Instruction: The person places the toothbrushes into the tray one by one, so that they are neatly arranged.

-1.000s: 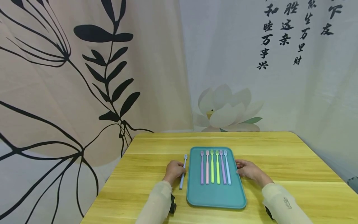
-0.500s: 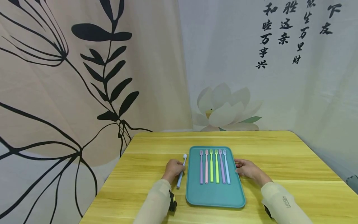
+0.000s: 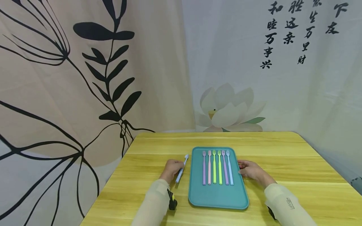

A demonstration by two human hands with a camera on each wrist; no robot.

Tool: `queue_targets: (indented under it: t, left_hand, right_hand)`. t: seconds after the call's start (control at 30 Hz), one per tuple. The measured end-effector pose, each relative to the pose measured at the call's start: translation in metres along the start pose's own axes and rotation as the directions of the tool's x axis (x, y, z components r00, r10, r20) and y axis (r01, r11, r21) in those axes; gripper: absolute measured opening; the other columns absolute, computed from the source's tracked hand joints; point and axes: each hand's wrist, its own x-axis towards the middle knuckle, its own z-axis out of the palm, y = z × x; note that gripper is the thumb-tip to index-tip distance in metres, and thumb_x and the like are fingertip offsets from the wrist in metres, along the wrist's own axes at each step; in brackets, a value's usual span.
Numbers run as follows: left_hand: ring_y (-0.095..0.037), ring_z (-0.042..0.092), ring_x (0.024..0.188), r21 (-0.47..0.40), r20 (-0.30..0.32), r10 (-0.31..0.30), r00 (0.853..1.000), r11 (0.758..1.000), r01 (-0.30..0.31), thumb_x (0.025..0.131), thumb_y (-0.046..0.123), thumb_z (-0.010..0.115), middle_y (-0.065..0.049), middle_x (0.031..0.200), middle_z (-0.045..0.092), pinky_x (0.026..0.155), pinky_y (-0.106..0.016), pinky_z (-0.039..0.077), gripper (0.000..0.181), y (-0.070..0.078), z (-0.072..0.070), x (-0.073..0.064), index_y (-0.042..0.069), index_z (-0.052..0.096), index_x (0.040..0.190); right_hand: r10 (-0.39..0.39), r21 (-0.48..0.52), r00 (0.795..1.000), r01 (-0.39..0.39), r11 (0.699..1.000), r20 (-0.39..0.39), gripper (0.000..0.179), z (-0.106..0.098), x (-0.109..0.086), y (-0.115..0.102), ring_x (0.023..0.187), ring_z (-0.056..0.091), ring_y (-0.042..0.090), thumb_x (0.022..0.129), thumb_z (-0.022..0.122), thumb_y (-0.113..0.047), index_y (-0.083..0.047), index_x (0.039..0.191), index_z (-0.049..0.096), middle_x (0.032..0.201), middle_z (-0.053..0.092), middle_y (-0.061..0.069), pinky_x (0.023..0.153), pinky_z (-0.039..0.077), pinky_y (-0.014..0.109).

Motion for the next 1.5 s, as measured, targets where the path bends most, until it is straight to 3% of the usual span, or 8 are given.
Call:
queue_targets:
  t: [0.2,0.33,0.63,0.93,1.5]
  left_hand:
    - [-0.017,0.06,0.067,-0.071,0.061,-0.017,0.998,0.997,0.022,0.081,-0.006,0.06,-0.021,0.094,0.067,0.062,-0.03,0.055,0.032,0.0,0.0,0.002,-0.017,0.064,0.111]
    - [-0.019,0.062,0.063,-0.077,0.091,-0.01,0.996,0.997,0.017,0.083,-0.007,0.058,-0.027,0.097,0.067,0.061,-0.032,0.056,0.036,-0.003,0.001,0.004,-0.018,0.062,0.117]
    - [-0.016,0.058,0.077,-0.096,0.031,-0.009,0.999,0.995,0.012,0.084,-0.007,0.058,-0.023,0.11,0.066,0.067,-0.028,0.05,0.044,-0.002,0.003,0.007,-0.011,0.059,0.129]
    - [-0.02,0.06,0.088,-0.164,0.023,0.003,1.0,0.986,0.0,0.09,-0.008,0.057,-0.028,0.124,0.059,0.072,-0.03,0.052,0.041,0.009,0.001,0.006,-0.011,0.057,0.131]
    - [-0.018,0.056,0.08,-0.246,-0.023,0.011,1.0,0.969,-0.016,0.087,-0.01,0.06,-0.019,0.109,0.061,0.068,-0.03,0.049,0.039,0.021,0.006,0.008,-0.007,0.062,0.126]
  right_hand:
    - [0.0,0.011,1.0,0.0,1.0,0.001,0.061,0.0,0.0,0.001,0.108,0.054,0.03,0.09,0.061,0.008,0.012,0.146,0.036,0.123,0.05,0.024,0.086,0.054,0.036]
    - [-0.013,0.022,1.0,0.013,1.0,0.01,0.061,0.0,-0.002,0.002,0.105,0.054,0.028,0.09,0.06,0.008,0.014,0.145,0.035,0.122,0.05,0.023,0.084,0.054,0.033]
    - [-0.026,0.031,0.999,0.025,0.999,0.021,0.061,0.0,-0.003,0.001,0.106,0.055,0.028,0.09,0.059,0.008,0.016,0.145,0.033,0.123,0.05,0.025,0.086,0.053,0.035]
    - [-0.02,0.03,1.0,0.02,0.999,0.013,0.06,-0.001,-0.001,0.002,0.104,0.055,0.027,0.09,0.059,0.008,0.014,0.144,0.036,0.122,0.051,0.024,0.086,0.054,0.035]
    - [-0.018,0.024,1.0,0.018,1.0,0.002,0.06,0.0,0.0,0.003,0.104,0.056,0.027,0.09,0.059,0.009,0.014,0.145,0.035,0.122,0.051,0.024,0.085,0.054,0.033]
